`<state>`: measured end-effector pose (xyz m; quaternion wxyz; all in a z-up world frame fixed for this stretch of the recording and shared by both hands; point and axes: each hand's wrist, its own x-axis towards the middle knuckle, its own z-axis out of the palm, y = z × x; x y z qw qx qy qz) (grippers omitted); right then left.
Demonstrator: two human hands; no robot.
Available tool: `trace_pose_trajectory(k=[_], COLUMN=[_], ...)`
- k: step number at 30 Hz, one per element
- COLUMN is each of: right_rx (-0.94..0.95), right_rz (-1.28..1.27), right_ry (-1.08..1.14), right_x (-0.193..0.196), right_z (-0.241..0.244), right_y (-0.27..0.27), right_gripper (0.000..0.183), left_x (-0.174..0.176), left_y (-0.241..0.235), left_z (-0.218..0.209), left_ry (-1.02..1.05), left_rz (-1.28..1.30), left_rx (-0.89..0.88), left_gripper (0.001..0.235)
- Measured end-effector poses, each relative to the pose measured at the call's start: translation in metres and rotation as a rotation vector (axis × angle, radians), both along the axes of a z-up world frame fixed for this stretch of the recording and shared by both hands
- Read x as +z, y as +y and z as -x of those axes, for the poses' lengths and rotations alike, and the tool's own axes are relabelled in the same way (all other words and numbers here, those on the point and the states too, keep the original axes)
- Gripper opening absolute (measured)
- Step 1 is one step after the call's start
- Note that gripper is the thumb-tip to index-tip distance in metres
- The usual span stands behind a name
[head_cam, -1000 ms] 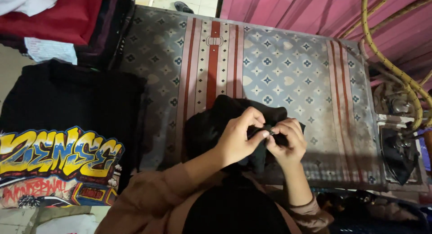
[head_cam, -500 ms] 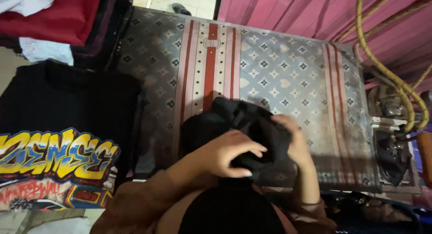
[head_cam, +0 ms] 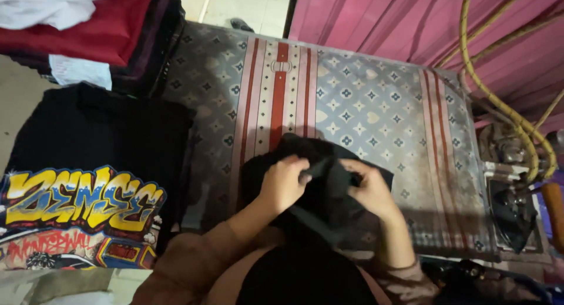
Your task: The person folds several shirts on a patterned table. They handle a black t-shirt, a brown polo shirt, and a black graphic t-shirt, smoothing and folding each one by hand before placing it aside.
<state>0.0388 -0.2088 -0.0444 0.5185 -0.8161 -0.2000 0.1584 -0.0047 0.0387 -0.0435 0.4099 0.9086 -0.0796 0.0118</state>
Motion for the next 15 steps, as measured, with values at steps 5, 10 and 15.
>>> trace_pose_trajectory(k=[5, 10, 15], right_rx=[-0.069, -0.348, -0.46], right_rz=[0.049, -0.256, -0.238], right_ry=[-0.137, -0.592, -0.982], right_x=[0.02, 0.053, 0.191], right_z=[-0.015, -0.08, -0.108], right_y=[0.003, -0.06, -0.072], right_gripper=[0.043, 0.032, 0.007], left_x=[0.064, 0.067, 0.067], left_y=[0.01, 0.023, -0.009], left_z=[-0.035, -0.061, -0.055], left_ry=[-0.373, -0.043, -0.164], left_rz=[0.449, 0.985, 0.479], left_rx=[0.127, -0.386, -0.51], left_gripper=[0.021, 0.058, 0.077])
